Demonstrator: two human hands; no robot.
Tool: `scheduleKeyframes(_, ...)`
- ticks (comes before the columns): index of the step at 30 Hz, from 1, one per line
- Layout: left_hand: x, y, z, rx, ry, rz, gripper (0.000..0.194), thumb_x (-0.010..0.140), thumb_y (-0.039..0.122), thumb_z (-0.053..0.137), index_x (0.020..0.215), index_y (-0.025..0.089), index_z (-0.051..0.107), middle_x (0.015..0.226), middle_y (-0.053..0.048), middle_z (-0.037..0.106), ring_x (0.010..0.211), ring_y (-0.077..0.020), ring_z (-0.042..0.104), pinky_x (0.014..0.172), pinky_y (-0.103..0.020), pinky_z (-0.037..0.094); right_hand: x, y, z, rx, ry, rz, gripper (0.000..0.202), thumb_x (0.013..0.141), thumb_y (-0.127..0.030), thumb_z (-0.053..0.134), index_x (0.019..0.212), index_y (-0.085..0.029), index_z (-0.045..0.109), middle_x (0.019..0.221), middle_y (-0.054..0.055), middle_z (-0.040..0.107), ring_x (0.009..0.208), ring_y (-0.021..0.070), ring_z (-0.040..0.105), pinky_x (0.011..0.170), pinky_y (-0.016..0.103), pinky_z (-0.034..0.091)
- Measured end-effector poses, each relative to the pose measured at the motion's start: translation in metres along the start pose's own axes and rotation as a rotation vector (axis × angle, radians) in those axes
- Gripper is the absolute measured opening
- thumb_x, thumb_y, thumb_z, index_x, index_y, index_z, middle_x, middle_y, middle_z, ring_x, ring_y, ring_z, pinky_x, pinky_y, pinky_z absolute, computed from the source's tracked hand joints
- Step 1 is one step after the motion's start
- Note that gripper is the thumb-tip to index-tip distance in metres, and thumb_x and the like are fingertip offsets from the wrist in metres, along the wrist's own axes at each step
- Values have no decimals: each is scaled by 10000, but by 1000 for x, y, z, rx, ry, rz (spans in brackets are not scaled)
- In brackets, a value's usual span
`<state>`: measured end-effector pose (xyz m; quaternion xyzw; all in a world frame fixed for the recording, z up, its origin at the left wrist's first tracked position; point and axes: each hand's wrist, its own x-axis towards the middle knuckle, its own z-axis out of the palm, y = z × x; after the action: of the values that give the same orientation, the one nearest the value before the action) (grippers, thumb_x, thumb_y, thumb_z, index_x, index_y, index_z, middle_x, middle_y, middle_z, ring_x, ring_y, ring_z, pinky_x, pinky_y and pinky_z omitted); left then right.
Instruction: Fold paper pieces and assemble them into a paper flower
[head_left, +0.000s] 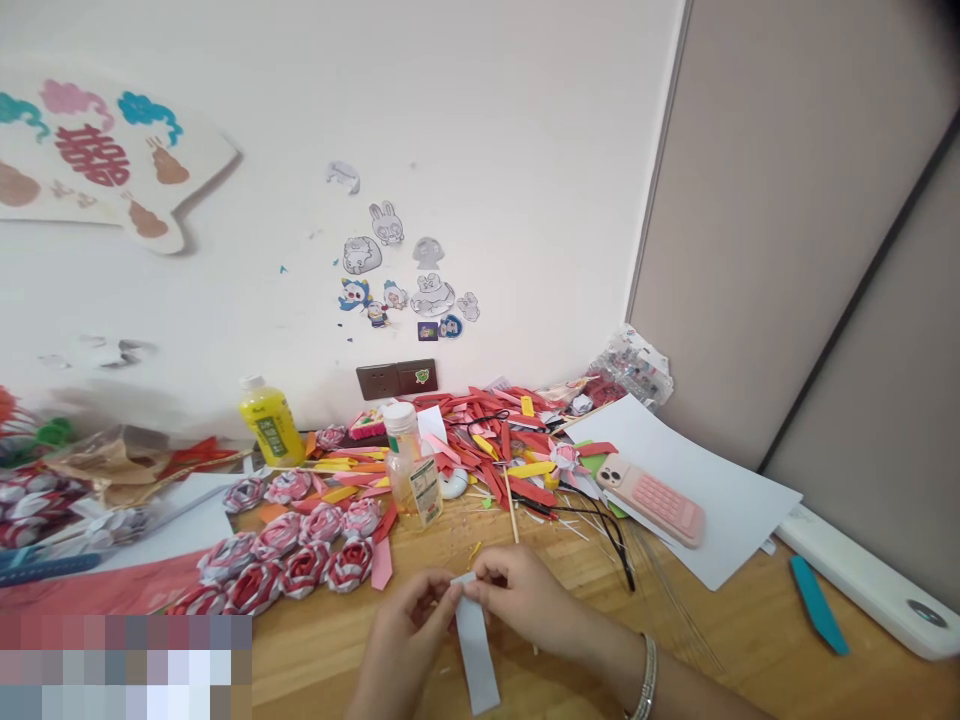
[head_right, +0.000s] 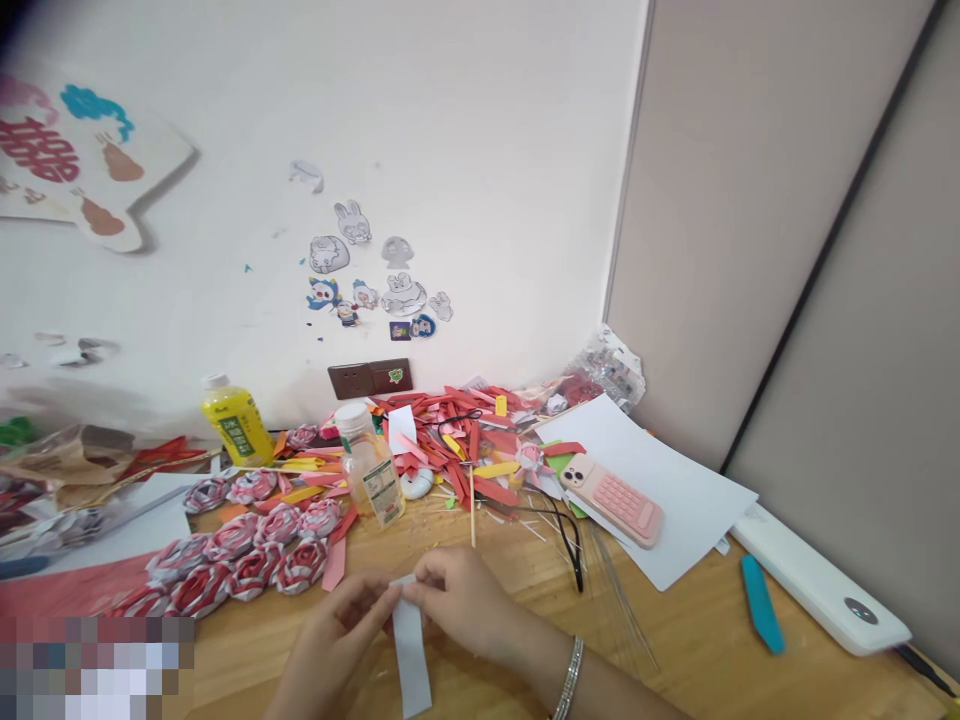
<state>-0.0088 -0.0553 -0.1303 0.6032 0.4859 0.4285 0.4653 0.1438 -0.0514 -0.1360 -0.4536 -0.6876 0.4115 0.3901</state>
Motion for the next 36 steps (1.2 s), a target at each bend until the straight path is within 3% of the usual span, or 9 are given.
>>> scheduleKeyframes(9,3,8,-1,-105,-23,-66,334,538,488,685,542,169,586,500,15,568,516,-154,533,513,-257,436,0,-1,-2,79,-36,-5,214,770,-304,524,626,-147,509,557,-44,464,532,79,429,484,173,311)
scheduleKeyframes(18,0,15,-3,-89,-71,-39,360,578,518,645,519,169,573,508,18,544,533,-148,526,527,-252,435,-1,-2,-1,73,-35,-14,225,766,-307,529,611,-152,481,549,-52,442,523,74,406,478,176,291)
scheduleKeyframes(21,1,13,-2,-73,-34,-13,360,589,511,642,503,172,558,487,26,524,504,-133,497,497,-236,410,-1,-1,0,58,-23,-29,223,761,-291,530,597,-154,469,539,-56,424,518,72,390,475,176,278)
scheduleKeyframes(25,3,8,-1,-118,-78,-91,341,551,498,674,572,168,591,526,20,563,549,-151,528,534,-255,436,-1,-1,1,62,18,-32,217,755,-262,528,582,-158,448,535,-59,412,508,71,382,472,179,275)
scheduleKeyframes(30,4,5,-1,-72,-53,-44,317,567,469,674,553,164,587,517,15,564,533,-145,513,520,-245,410,0,0,4,94,23,-33,209,749,-236,522,577,-162,429,522,-60,406,492,70,382,460,179,272)
scheduleKeyframes(36,5,0,0,-91,-128,-83,295,593,442,663,583,157,589,530,21,564,529,-136,505,509,-236,396,1,3,4,139,58,3,193,758,-245,500,596,-161,437,517,-57,410,486,74,394,468,183,301)
